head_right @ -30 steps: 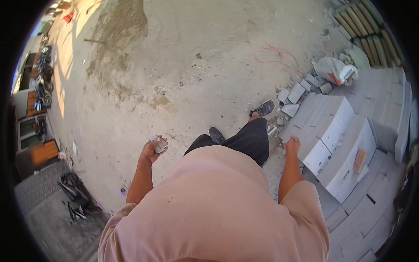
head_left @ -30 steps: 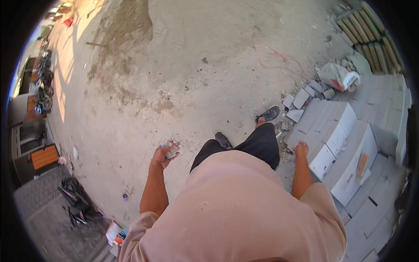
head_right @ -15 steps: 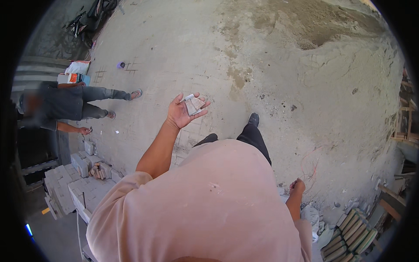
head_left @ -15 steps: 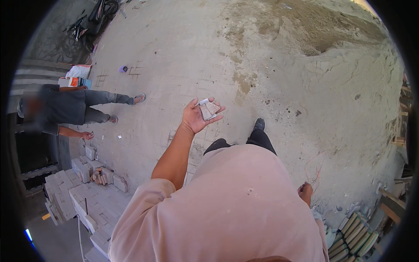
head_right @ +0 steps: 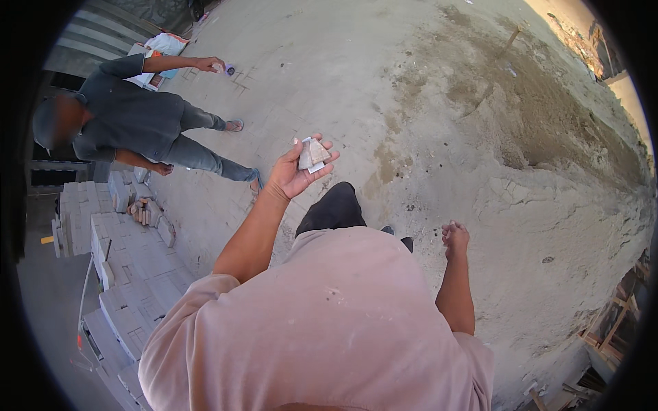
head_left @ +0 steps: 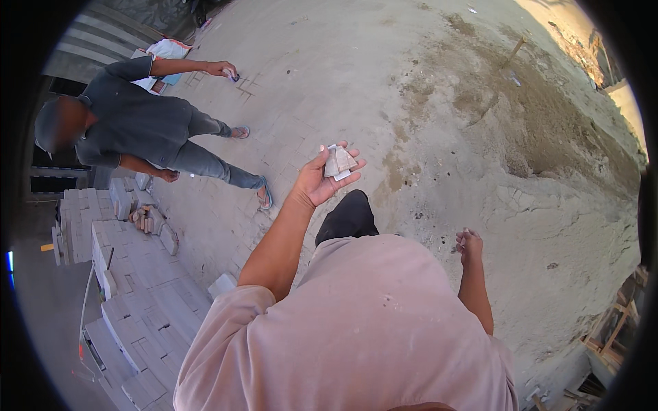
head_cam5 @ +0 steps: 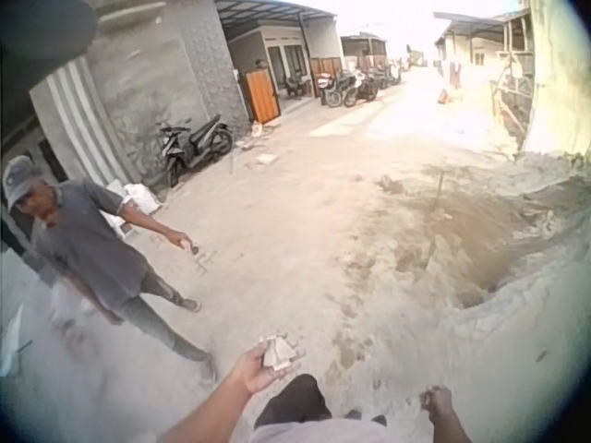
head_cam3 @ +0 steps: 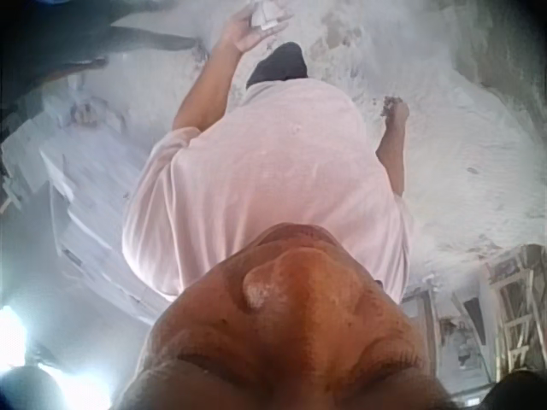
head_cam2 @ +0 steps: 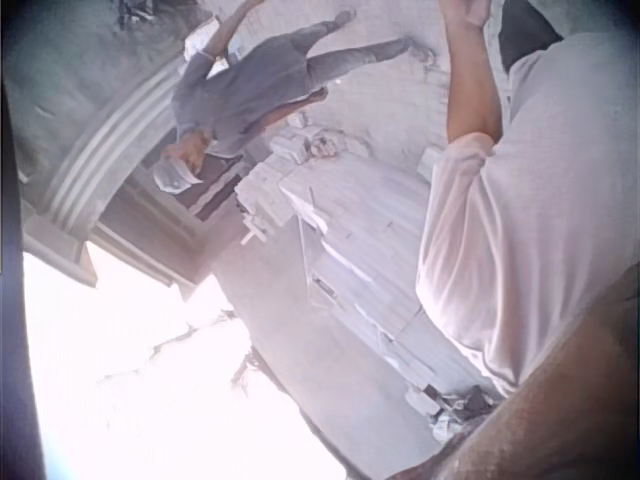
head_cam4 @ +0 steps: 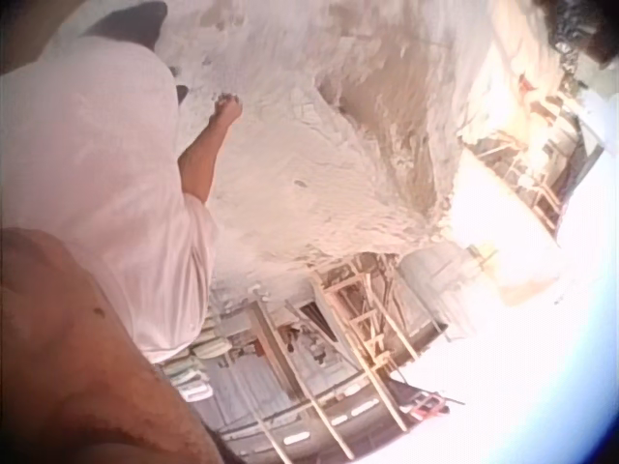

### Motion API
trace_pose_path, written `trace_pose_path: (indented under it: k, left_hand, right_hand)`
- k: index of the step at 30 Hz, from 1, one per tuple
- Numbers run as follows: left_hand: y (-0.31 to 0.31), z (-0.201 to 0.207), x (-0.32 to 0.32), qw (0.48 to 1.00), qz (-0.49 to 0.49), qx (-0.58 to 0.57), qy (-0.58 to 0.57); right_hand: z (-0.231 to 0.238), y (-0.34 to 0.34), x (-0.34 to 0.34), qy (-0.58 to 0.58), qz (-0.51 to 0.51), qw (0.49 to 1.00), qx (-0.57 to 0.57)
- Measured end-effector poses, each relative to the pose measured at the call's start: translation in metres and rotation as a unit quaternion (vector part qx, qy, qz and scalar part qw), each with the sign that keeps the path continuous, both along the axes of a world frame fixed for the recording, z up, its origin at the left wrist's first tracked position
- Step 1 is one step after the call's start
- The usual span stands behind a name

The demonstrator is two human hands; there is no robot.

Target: The person prepares the ground by removing debris and then installs a metal threshold strip at a doorway using a trowel and hammer.

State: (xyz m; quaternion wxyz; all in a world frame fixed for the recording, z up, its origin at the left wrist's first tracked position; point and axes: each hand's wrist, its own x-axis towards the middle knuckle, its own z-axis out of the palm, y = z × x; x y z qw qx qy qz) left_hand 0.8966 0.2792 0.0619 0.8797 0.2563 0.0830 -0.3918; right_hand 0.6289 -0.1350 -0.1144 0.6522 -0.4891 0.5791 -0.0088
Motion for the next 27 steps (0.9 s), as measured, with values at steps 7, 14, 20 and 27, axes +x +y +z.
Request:
trace_pose_path:
  k: [7, 14, 20, 27]
  left_hand:
    - [-0.034, -0.024, 0.1, 0.997, 0.036, 0.064, -0.014]
    - [-0.047, -0.072, 0.275, 0.994, 0.001, 0.099, 0.047]
    - [-0.123, -0.058, 0.465, 0.996, -0.086, 0.022, 0.002]
    - [-0.079, -0.057, 0.634, 0.998, 0.024, 0.058, -0.016]
  right_hand:
    - [0.003, -0.057, 0.185, -0.031, 0.149, 0.988, -0.011]
    - [-0.056, -0.102, 0.221, 0.09, 0.055, 0.993, -0.06]
    - [-0.117, -0.192, 0.152, 0.336, 0.679, 0.548, -0.354]
    - [-0.082, -0.159, 0.445, 0.332, 0.237, 0.911, -0.058]
